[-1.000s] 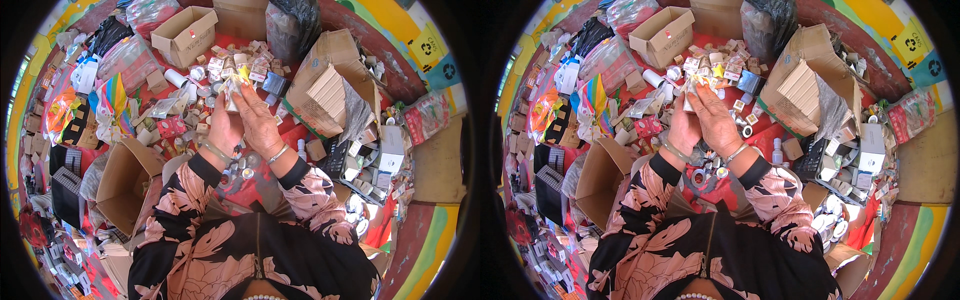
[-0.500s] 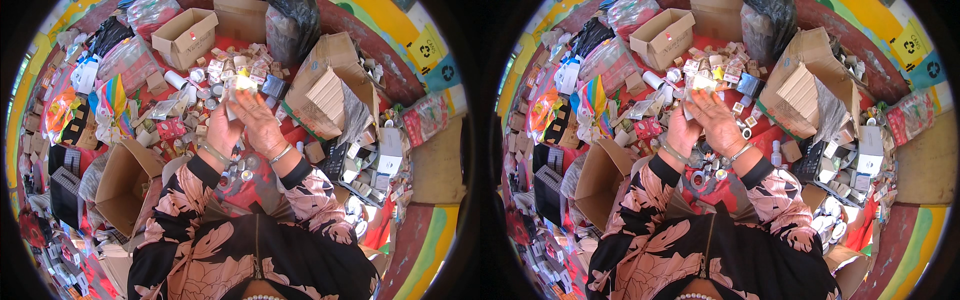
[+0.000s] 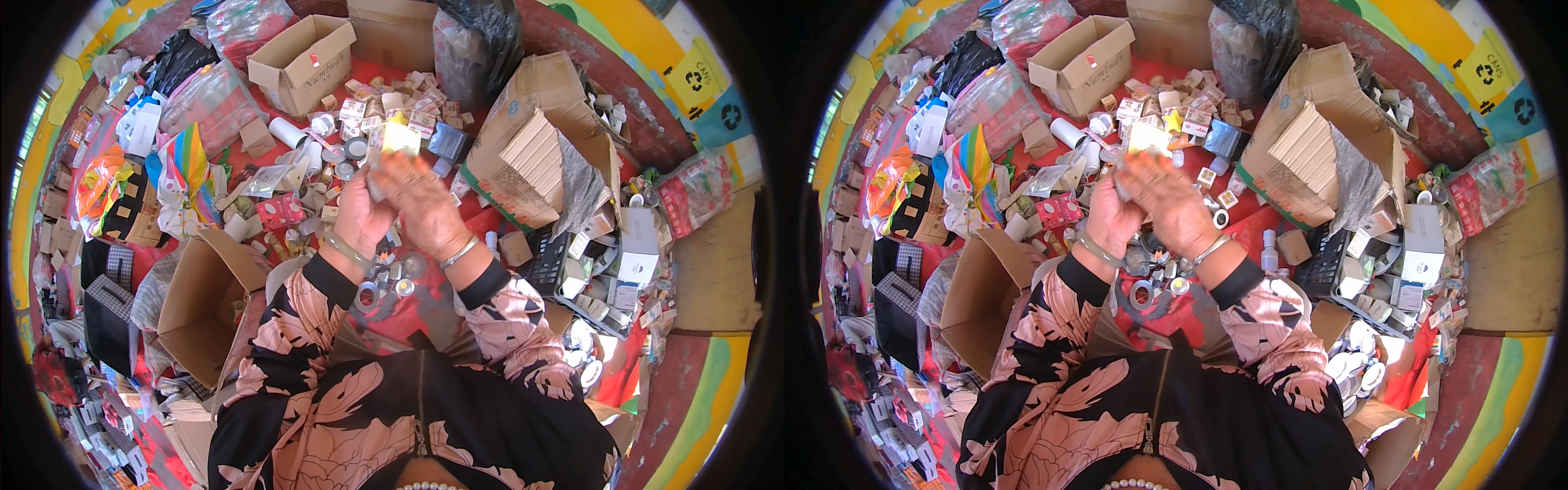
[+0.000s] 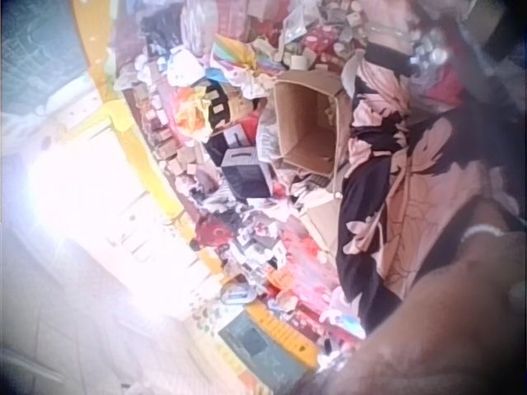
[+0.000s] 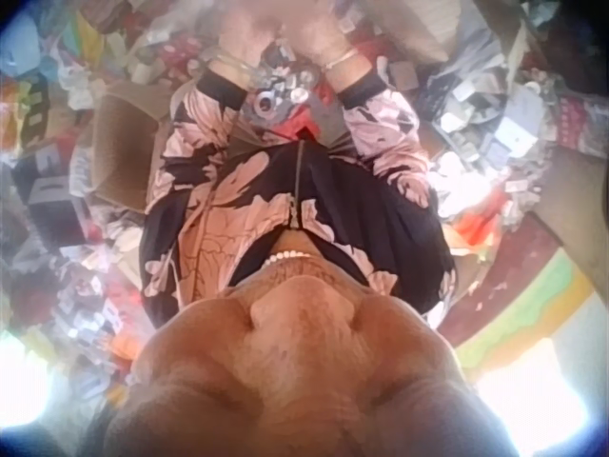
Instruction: The person sits on the floor and cleans various small items, including light fixtures and small boxes, using a cloth. They wipe the surfaces of the items and place them into a cardboard box.
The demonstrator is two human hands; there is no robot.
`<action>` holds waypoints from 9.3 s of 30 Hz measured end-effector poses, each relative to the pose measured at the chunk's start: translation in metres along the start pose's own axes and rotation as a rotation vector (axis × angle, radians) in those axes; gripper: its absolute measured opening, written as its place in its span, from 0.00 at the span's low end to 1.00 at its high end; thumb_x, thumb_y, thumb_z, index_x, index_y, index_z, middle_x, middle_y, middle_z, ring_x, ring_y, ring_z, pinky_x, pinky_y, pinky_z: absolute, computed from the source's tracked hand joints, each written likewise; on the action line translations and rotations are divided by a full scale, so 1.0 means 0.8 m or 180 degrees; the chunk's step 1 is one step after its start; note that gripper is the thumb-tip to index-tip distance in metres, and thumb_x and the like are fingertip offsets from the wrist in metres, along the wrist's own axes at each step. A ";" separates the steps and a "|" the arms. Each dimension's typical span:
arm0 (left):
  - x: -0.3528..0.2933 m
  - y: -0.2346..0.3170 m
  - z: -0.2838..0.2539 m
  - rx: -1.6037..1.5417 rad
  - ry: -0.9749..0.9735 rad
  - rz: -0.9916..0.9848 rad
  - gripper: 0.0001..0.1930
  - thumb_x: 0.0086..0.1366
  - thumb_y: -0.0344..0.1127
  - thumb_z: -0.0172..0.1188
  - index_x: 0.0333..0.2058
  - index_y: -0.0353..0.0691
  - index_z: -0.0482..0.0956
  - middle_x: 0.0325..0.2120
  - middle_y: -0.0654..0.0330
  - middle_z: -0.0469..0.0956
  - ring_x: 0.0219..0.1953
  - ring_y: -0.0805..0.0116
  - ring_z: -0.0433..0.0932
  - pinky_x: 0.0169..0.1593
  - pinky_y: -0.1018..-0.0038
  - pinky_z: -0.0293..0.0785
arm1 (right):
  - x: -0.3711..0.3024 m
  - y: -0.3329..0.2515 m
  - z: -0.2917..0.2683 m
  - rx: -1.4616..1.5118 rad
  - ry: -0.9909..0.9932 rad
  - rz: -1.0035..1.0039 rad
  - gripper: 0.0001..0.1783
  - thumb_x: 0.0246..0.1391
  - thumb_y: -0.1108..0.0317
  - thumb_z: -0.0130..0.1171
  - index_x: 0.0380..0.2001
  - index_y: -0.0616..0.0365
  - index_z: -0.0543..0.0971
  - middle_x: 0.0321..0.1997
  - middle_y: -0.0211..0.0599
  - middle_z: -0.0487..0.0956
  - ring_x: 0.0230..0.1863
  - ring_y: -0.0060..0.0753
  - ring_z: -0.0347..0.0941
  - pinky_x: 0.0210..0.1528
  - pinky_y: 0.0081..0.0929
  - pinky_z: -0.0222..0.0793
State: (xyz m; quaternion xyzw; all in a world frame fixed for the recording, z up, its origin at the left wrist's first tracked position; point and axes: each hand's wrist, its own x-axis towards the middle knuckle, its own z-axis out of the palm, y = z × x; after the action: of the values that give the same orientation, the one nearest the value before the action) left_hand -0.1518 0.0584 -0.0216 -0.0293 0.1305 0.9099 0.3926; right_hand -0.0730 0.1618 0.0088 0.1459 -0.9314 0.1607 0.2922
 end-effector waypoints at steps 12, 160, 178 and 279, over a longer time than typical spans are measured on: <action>-0.002 -0.006 0.000 -0.0266 -0.0848 -0.0746 0.21 0.65 0.48 0.44 0.46 0.35 0.69 0.35 0.53 0.75 0.33 0.62 0.75 0.43 0.63 0.73 | 0.000 0.076 -0.027 0.2975 0.2303 0.2252 0.23 0.54 0.81 0.42 0.53 0.58 0.68 0.50 0.46 0.73 0.50 0.37 0.71 0.48 0.25 0.68; -0.041 0.017 0.045 0.2694 -0.0518 0.1200 0.40 0.46 0.23 0.64 0.57 0.30 0.51 0.48 0.51 0.66 0.47 0.64 0.71 0.41 0.75 0.75 | -0.186 -0.043 -0.076 0.5074 0.0582 0.3146 0.22 0.58 0.62 0.46 0.54 0.58 0.65 0.55 0.36 0.68 0.55 0.35 0.63 0.57 0.34 0.60; -0.048 0.005 0.046 0.5036 -0.1624 0.2621 0.39 0.45 0.27 0.67 0.56 0.34 0.58 0.50 0.51 0.65 0.53 0.59 0.67 0.56 0.69 0.62 | -0.032 -0.010 -0.020 0.5098 0.1156 0.2236 0.47 0.30 0.52 0.74 0.53 0.60 0.64 0.50 0.32 0.71 0.51 0.29 0.66 0.53 0.28 0.64; -0.023 -0.007 0.028 0.4433 -0.1909 0.0580 0.45 0.45 0.25 0.61 0.62 0.40 0.49 0.59 0.61 0.53 0.61 0.69 0.53 0.62 0.71 0.49 | -0.070 0.031 -0.002 0.5029 0.1614 0.2767 0.34 0.44 0.48 0.63 0.49 0.56 0.66 0.45 0.33 0.75 0.44 0.27 0.72 0.46 0.27 0.70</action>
State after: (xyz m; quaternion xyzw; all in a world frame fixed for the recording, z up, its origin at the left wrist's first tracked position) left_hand -0.1338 0.0551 0.0018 0.4843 0.5639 0.6153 0.2624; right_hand -0.0374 0.1946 -0.0286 -0.0982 -0.4334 0.8691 0.2171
